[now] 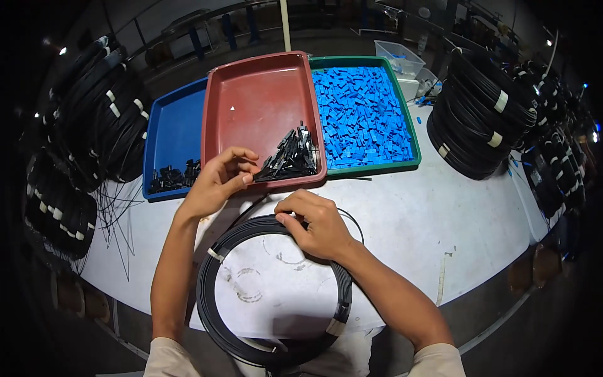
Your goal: The person attaches connector components from trays onto the ends of coiled cables by hand, moves a stack of cable coils, and assembles connectors onto a new coiled cable.
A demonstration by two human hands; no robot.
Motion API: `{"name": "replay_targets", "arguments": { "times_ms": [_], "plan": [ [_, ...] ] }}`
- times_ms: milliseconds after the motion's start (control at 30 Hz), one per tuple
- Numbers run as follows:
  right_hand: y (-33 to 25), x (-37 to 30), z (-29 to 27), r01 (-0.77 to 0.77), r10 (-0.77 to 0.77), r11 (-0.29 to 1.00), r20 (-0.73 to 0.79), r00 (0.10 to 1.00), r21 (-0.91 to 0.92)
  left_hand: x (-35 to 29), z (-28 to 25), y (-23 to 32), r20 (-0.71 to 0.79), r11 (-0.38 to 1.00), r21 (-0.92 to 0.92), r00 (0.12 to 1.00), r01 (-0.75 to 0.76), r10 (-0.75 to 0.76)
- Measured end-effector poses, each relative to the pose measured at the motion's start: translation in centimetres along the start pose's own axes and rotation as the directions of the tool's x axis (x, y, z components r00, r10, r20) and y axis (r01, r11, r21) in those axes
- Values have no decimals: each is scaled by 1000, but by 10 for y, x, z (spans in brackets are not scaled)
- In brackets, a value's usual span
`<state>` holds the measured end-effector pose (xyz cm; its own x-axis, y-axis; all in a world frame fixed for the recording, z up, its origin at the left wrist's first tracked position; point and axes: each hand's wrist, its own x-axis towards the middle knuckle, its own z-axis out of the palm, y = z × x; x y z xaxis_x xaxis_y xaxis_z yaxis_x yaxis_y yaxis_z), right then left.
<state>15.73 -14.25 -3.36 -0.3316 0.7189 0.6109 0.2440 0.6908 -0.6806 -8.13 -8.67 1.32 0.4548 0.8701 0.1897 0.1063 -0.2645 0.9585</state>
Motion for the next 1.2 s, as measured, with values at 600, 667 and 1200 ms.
{"name": "replay_targets", "arguments": {
  "times_ms": [600,667,1200],
  "plan": [
    [-10,1,-3,76,-74,997,149,986,-6,-43,32,-25,-133,957,-146,964,-250,232],
    [-12,0,-3,78,-76,997,201,977,-1,-45,31,-24,-121,962,-119,965,-247,233],
    [-6,-1,0,161,-152,985,136,979,-56,-50,34,-14,-11,881,278,916,-383,401]
  ]
}}
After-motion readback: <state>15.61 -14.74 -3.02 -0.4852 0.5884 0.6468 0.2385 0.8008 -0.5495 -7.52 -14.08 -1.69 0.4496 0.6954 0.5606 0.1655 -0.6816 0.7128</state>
